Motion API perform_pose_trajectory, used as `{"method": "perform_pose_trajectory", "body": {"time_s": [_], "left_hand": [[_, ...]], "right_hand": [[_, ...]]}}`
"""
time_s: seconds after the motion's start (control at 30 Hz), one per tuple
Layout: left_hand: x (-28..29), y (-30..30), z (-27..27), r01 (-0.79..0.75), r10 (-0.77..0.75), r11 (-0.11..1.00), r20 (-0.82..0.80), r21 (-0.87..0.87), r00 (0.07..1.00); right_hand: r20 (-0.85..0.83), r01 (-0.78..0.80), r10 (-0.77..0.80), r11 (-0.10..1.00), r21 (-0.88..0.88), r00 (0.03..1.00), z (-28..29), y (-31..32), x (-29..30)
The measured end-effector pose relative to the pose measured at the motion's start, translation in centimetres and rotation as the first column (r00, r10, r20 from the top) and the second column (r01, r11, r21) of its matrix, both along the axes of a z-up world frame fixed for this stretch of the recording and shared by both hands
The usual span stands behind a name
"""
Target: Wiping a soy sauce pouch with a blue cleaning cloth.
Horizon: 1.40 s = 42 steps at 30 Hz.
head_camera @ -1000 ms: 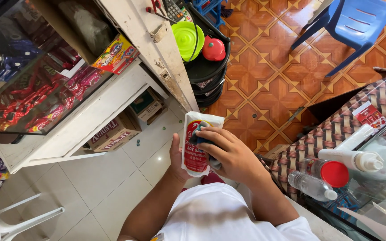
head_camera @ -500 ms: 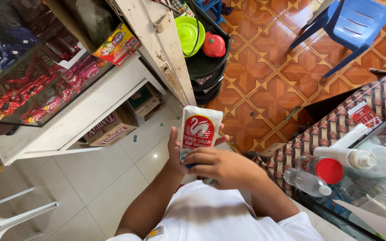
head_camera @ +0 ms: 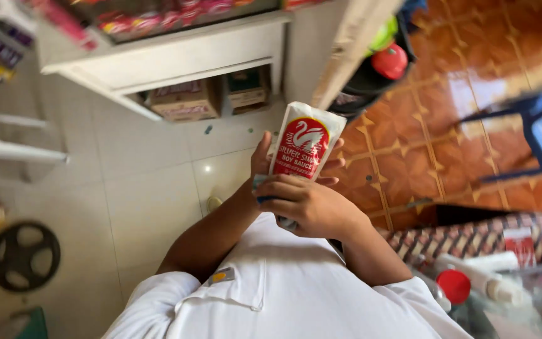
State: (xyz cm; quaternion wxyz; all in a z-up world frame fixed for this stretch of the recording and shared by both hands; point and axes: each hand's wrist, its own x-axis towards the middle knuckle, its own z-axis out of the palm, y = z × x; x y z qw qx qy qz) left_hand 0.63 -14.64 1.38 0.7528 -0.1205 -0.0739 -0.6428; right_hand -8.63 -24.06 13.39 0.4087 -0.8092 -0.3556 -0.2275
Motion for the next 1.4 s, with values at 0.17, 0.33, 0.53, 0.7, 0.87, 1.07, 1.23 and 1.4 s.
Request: {"method": "perform_pose_trajectory", "body": {"time_s": [0.17, 0.33, 0.53, 0.7, 0.87, 1.07, 1.23, 1.4], "left_hand": [[1.1, 8.2, 2.7, -0.308, 0.308, 0.94, 0.02, 0.146, 0.951], [1.4, 14.5, -5.8, -0.478, 0.51, 0.83, -0.043, 0.287, 0.859], [5.7, 21.7, -12.7, -0.403, 0.545, 0.75, -0.143, 0.525, 0.826], [6.6, 30.1, 5.2, -0.648, 0.675, 0.728, -0.071, 0.225, 0.734], [10.3, 37.1, -6.1, -0.633, 0.715, 0.625, -0.012, 0.457, 0.699], [12.3, 43.3, -8.7, -0.664, 0.694, 0.628, 0.094, 0.407, 0.714], [15.5, 47.4, -4.2, -0.715, 0.689, 0.677, 0.192, 0.175, 0.699], [17.4, 51.8, 0.9, -0.718, 0.784, 0.592, -0.055, 0.366, 0.619]], "right_hand": [[-0.044, -0.209, 0.207, 0.977, -0.049, 0.977, 1.4, 1.8, 3.6], [0.023, -0.144, 0.15, 0.977, -0.157, 0.988, 0.4, 5.2, 8.6], [0.045, -0.379, 0.388, 0.915, -0.138, 0.921, -2.6, 16.7, 13.0], [-0.075, -0.574, 0.569, 0.816, -0.068, 0.819, -2.1, 24.9, 15.4], [-0.022, -0.435, 0.435, 0.896, -0.085, 0.9, -2.6, 28.0, 20.6], [-0.007, -0.304, 0.304, 0.951, -0.05, 0.953, -3.5, 36.2, 23.7], [-0.008, -0.52, 0.52, 0.852, -0.061, 0.854, -3.7, 43.0, 24.4], [0.197, -0.39, 0.434, 0.893, -0.226, 0.879, -2.9, 45.3, 30.6]]}}
